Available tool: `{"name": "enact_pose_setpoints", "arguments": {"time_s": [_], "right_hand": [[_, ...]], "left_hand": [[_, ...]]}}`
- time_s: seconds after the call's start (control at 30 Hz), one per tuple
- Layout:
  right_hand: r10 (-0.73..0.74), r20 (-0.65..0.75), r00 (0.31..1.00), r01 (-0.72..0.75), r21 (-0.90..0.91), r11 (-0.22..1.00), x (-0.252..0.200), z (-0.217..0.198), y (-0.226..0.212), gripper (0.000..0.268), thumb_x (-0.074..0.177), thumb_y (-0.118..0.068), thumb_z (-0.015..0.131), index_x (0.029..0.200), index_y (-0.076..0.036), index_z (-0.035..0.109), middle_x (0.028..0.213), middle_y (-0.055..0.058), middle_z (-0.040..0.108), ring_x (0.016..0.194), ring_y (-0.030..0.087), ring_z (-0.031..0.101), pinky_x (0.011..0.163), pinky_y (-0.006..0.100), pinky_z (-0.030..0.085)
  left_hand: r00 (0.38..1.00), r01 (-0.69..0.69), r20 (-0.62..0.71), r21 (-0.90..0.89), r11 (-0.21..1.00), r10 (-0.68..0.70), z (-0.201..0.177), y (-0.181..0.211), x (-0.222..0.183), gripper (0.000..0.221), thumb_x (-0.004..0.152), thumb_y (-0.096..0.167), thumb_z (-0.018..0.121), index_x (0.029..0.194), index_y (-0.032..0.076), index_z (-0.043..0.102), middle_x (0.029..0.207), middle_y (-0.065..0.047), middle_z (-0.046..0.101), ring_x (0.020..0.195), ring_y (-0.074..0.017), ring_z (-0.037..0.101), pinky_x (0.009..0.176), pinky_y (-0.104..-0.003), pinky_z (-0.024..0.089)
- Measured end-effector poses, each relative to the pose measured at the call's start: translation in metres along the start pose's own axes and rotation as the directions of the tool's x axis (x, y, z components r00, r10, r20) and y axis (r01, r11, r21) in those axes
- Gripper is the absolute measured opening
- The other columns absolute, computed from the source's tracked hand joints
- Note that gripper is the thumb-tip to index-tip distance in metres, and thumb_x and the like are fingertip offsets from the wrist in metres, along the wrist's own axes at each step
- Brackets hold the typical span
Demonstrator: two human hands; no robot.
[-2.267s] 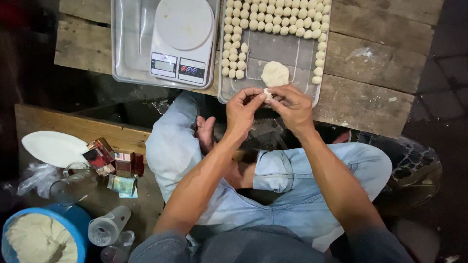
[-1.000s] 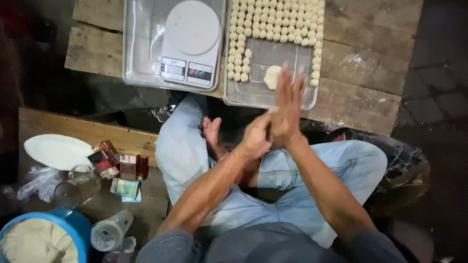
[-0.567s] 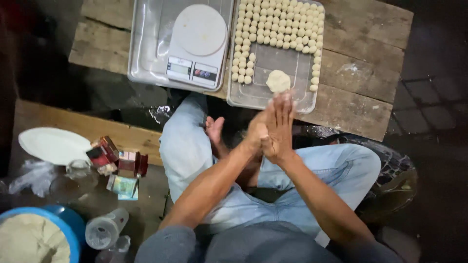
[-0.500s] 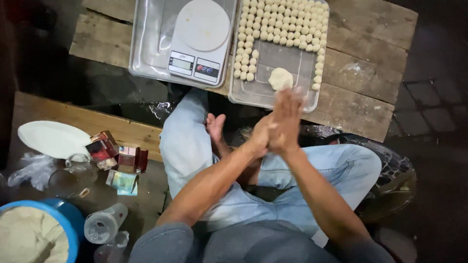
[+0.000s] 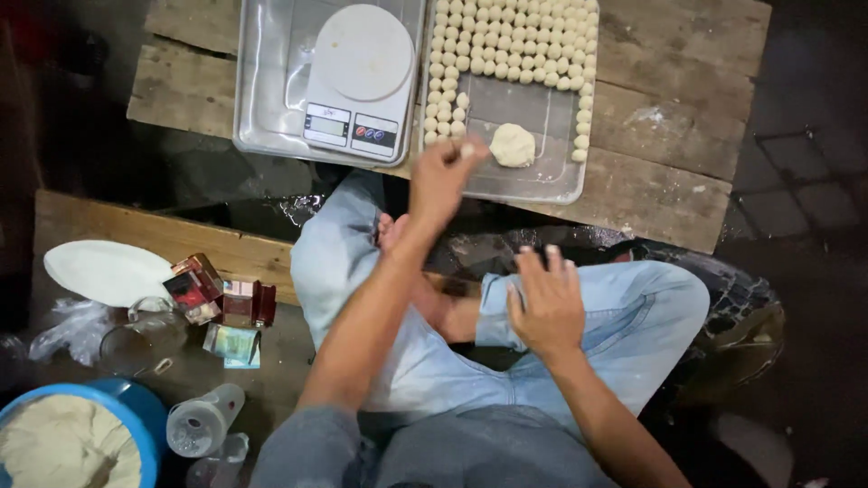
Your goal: Pinching off pieces of dough, rolling them into small balls, and arranging them in a tray
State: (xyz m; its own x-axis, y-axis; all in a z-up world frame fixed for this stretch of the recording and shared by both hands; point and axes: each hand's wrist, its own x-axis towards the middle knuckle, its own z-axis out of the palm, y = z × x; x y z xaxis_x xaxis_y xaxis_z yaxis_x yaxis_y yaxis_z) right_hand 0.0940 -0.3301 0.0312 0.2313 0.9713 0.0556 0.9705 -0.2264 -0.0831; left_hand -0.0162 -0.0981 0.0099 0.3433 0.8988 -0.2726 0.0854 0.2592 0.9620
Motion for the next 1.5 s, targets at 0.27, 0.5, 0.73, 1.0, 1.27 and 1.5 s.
{"name": "enact_pose_setpoints", "arguments": {"time_s": [0.27,0.5,0.73,1.0,1.27,1.5], "right_hand": [[-0.083,-0.293,0.953,0.134,0.160,0.978,0.009,-0.012,-0.006,0.034,0.086,-0.019,0.070,0.118,-0.007,0.072,0.119,0.003,0.074,0.115,0.025,0.066,0.091,0.035,0.051],[-0.062,-0.291,0.955,0.121,0.188,0.975,0.008,-0.016,-0.001,0.030,0.085,-0.019,0.070,0.114,-0.010,0.072,0.115,0.002,0.072,0.107,0.023,0.065,0.088,0.034,0.050],[-0.046,-0.288,0.956,0.113,0.220,0.969,0.012,-0.021,-0.002,0.027,0.082,-0.016,0.072,0.108,-0.009,0.075,0.112,0.000,0.073,0.102,0.021,0.065,0.085,0.032,0.050],[0.013,-0.143,0.990,0.071,0.572,0.817,0.058,0.007,0.027,0.023,0.090,-0.012,0.074,0.111,-0.005,0.075,0.107,0.009,0.075,0.087,0.021,0.069,0.074,0.030,0.057],[-0.106,-0.330,0.938,0.304,0.634,0.711,0.172,0.037,0.071,0.047,0.081,0.004,0.084,0.125,0.005,0.068,0.108,0.028,0.066,0.102,0.052,0.066,0.085,0.058,0.055],[-0.044,-0.319,0.947,0.232,0.580,0.781,0.175,0.074,0.085,0.022,0.087,-0.007,0.083,0.108,-0.004,0.078,0.099,0.012,0.071,0.094,0.034,0.073,0.079,0.040,0.059]], "left_hand": [[0.761,-0.520,0.078,0.668,0.533,0.644,0.006,0.012,0.096,0.030,0.076,0.002,0.079,0.105,0.009,0.072,0.095,-0.006,0.074,0.085,-0.0271,0.065,0.078,-0.039,0.053],[0.639,-0.467,0.314,0.884,0.029,0.702,0.010,-0.006,0.111,0.010,0.086,0.017,0.069,0.080,0.009,0.071,0.101,-0.007,0.051,0.093,-0.0271,0.047,0.078,-0.041,0.040],[0.595,-0.521,0.535,0.825,-0.219,0.600,-0.007,-0.004,0.114,0.013,0.090,0.012,0.066,0.093,0.019,0.076,0.107,0.001,0.053,0.095,-0.0205,0.045,0.081,-0.036,0.039],[0.713,-0.523,0.355,0.843,0.122,0.605,-0.003,0.019,0.068,0.049,0.093,0.018,0.072,0.137,0.009,0.053,0.127,-0.005,0.061,0.108,-0.0276,0.055,0.093,-0.042,0.047],[0.761,-0.580,0.361,0.750,0.317,0.539,0.031,-0.027,-0.023,0.078,0.086,0.002,0.078,0.154,0.001,0.039,0.147,-0.026,0.051,0.135,-0.0442,0.050,0.108,-0.051,0.047],[0.741,-0.575,0.451,0.809,0.123,0.497,0.069,-0.075,0.013,0.072,0.098,0.034,0.067,0.159,0.009,0.039,0.168,-0.014,0.031,0.157,-0.0352,0.029,0.122,-0.050,0.035]]}}
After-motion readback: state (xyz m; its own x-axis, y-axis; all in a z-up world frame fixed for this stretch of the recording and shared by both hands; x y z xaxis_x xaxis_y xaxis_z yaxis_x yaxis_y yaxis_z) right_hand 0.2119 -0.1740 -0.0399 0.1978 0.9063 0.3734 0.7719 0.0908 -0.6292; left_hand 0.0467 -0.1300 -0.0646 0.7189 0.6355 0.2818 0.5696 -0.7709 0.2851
